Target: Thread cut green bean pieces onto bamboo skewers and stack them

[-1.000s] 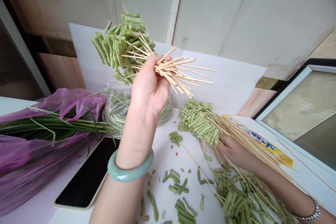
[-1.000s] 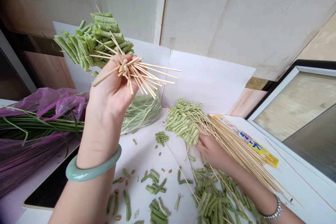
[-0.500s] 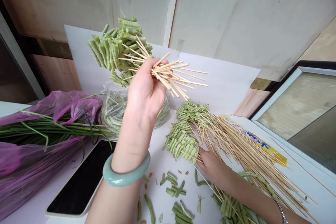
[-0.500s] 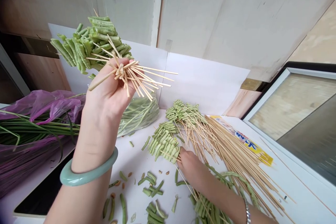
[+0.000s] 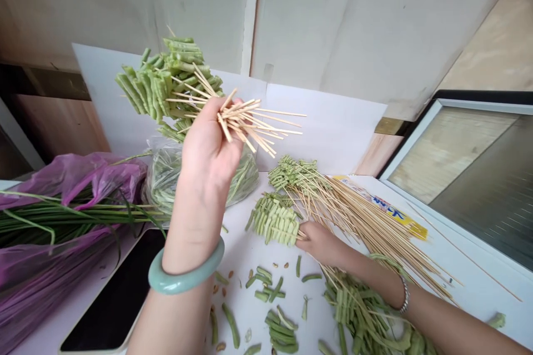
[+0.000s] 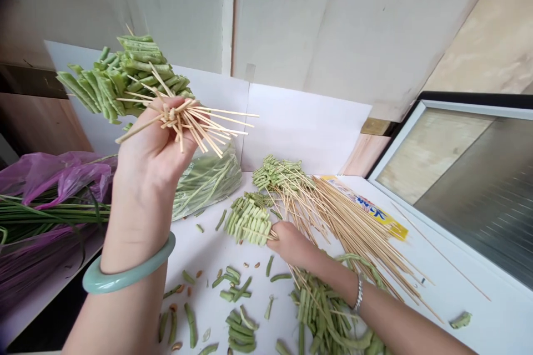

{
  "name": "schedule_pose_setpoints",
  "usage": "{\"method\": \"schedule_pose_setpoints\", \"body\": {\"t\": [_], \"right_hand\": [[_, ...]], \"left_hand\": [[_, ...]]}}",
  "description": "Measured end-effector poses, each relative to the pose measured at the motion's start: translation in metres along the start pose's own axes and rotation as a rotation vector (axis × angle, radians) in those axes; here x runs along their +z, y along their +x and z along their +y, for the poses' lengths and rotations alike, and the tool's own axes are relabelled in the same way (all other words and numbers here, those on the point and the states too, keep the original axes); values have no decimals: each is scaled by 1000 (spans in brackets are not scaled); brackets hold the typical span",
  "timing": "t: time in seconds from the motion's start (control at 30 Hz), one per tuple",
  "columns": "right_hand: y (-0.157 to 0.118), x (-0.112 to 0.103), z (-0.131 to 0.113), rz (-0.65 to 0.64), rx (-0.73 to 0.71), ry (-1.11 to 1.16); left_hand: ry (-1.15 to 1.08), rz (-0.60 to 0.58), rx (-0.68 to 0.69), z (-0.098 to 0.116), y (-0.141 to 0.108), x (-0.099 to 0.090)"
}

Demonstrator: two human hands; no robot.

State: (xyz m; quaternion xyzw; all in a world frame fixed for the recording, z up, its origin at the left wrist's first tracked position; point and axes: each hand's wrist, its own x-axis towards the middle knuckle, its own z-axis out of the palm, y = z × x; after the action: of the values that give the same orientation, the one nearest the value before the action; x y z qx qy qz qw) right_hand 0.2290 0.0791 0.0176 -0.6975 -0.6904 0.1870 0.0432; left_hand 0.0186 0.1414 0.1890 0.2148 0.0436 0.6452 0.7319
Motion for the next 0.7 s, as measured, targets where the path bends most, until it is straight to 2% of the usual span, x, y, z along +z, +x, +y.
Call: {"method": "schedule_pose_setpoints", "body": {"t": [0.13, 0.23, 0.33, 0.47, 0.57, 0.7], "right_hand": [[5, -13, 1, 97, -55, 134], [-1, -27, 2, 201, -74, 201], [-23, -52, 10, 263, -95, 223], [-72, -78, 33, 202, -111, 164], [-105, -72, 56, 109, -82, 104], [-131, -41, 83, 34, -35, 18]], "left_hand": [[-118, -65, -6, 1, 0, 1], [-96, -26, 3, 2, -3, 3], [-71, 6, -18, 3, -5, 5], [-27, 16, 29, 2, -6, 8], [-35, 48, 15, 1, -8, 11], [-57, 13, -8, -1, -11, 11]]}}
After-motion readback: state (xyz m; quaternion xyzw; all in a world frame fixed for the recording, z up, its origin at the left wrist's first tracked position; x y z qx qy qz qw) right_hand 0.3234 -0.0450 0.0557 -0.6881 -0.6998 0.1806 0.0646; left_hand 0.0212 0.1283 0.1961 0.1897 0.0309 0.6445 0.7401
